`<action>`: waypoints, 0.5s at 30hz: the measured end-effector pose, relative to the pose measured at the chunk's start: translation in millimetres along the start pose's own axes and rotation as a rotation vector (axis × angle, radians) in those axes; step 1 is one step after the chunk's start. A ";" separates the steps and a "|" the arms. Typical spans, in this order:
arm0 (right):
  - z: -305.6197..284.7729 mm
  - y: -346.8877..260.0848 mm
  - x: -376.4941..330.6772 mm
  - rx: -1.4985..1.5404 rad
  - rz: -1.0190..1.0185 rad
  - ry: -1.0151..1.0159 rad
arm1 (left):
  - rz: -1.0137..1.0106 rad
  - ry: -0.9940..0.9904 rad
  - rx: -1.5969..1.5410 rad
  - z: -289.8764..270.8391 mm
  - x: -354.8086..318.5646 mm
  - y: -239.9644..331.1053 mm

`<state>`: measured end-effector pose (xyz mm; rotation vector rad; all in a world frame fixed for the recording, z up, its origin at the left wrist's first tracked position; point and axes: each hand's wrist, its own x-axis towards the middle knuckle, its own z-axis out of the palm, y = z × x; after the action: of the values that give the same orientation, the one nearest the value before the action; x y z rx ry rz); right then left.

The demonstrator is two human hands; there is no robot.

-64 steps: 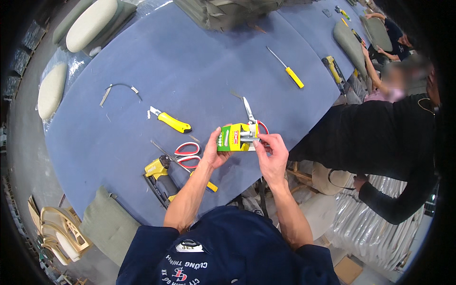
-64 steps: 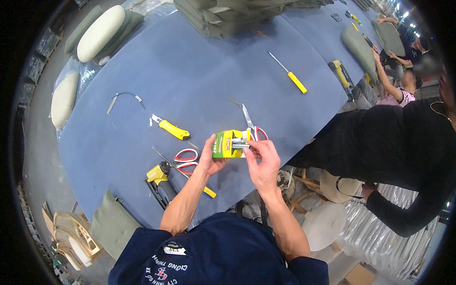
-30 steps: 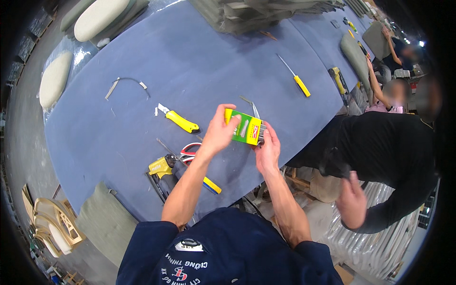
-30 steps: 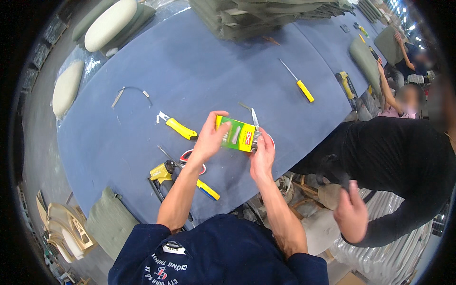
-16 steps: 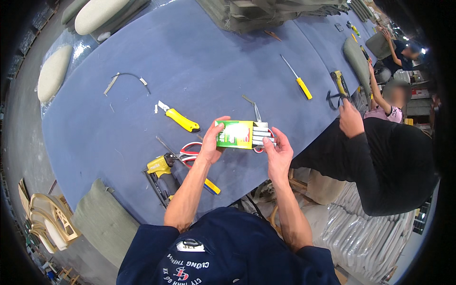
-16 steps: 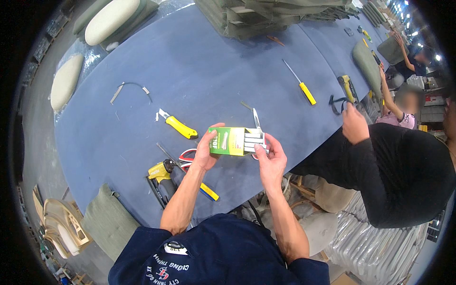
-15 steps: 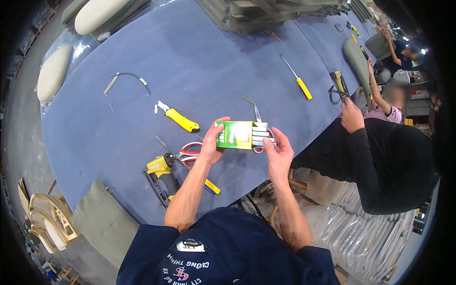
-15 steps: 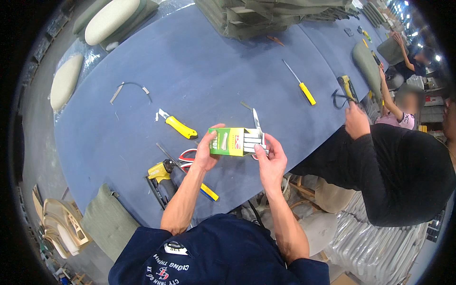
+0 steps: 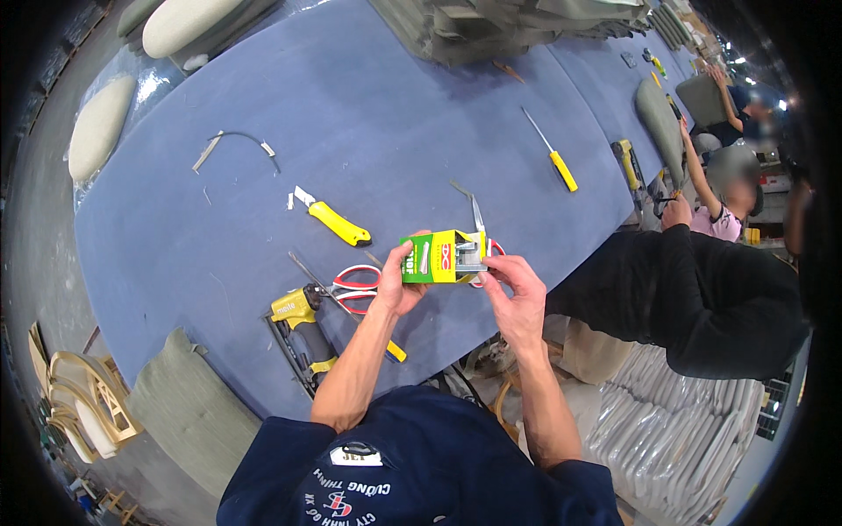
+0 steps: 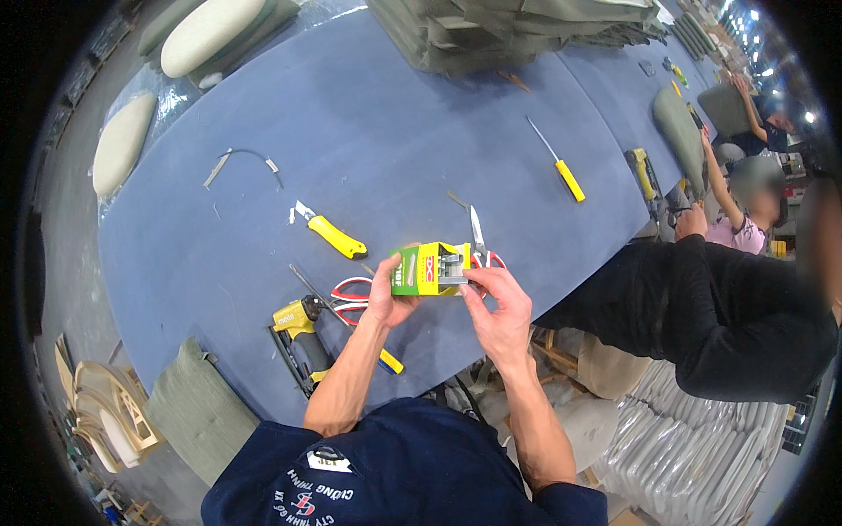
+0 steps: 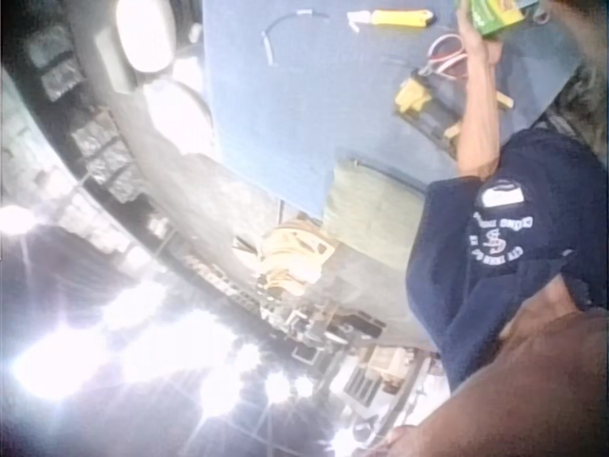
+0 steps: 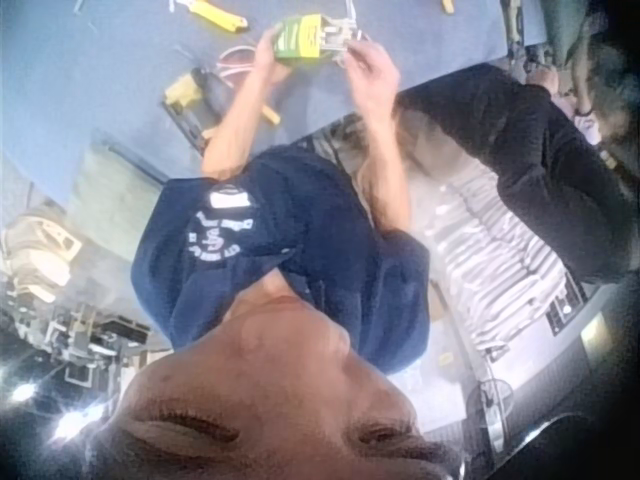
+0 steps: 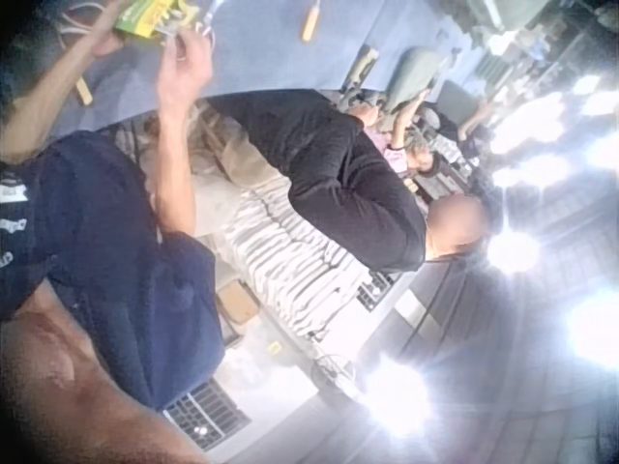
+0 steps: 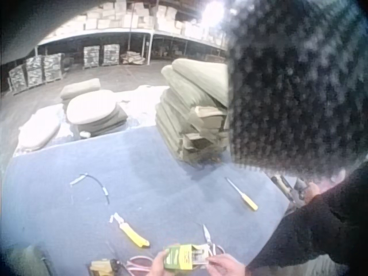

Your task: The person trims excess fabric from a cushion, smooths and folds the cover, then uses a staple gun to attach the fabric to the cushion base. They also retrieve a box of staples from a locker and load the staple gun before continuing to staple the cushion.

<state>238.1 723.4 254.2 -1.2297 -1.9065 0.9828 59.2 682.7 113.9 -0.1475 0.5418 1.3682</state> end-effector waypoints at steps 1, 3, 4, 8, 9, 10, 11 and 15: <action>-1.6 -3.9 3.0 -0.027 -0.028 -0.007 | -0.016 -0.001 -0.006 2.8 -1.3 0.5; -3.6 -17.2 9.3 -0.076 -0.085 -0.026 | -0.066 -0.009 -0.030 -0.6 -1.5 -0.3; -3.7 -22.0 11.4 -0.114 -0.132 -0.033 | -0.103 -0.018 -0.048 -9.9 2.9 -4.2; -3.7 -30.9 20.2 -0.188 -0.276 -0.005 | -0.167 -0.097 -0.139 7.6 1.2 -8.5; -3.3 -32.5 21.5 -0.184 -0.301 0.013 | -0.198 -0.104 -0.180 7.9 1.8 -11.0; -2.6 -35.6 22.6 -0.120 -0.262 0.019 | -0.205 -0.131 -0.196 9.7 2.8 -13.2; -1.0 -38.4 22.5 -0.053 -0.220 0.024 | -0.211 -0.154 -0.211 9.6 3.5 -16.1; 2.3 -40.4 24.7 0.043 -0.188 0.063 | -0.225 -0.204 -0.235 15.1 4.9 -16.8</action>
<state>210.0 734.7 290.7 -1.0245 -1.9024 0.8712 80.0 689.7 121.3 -0.2491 0.1865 1.2070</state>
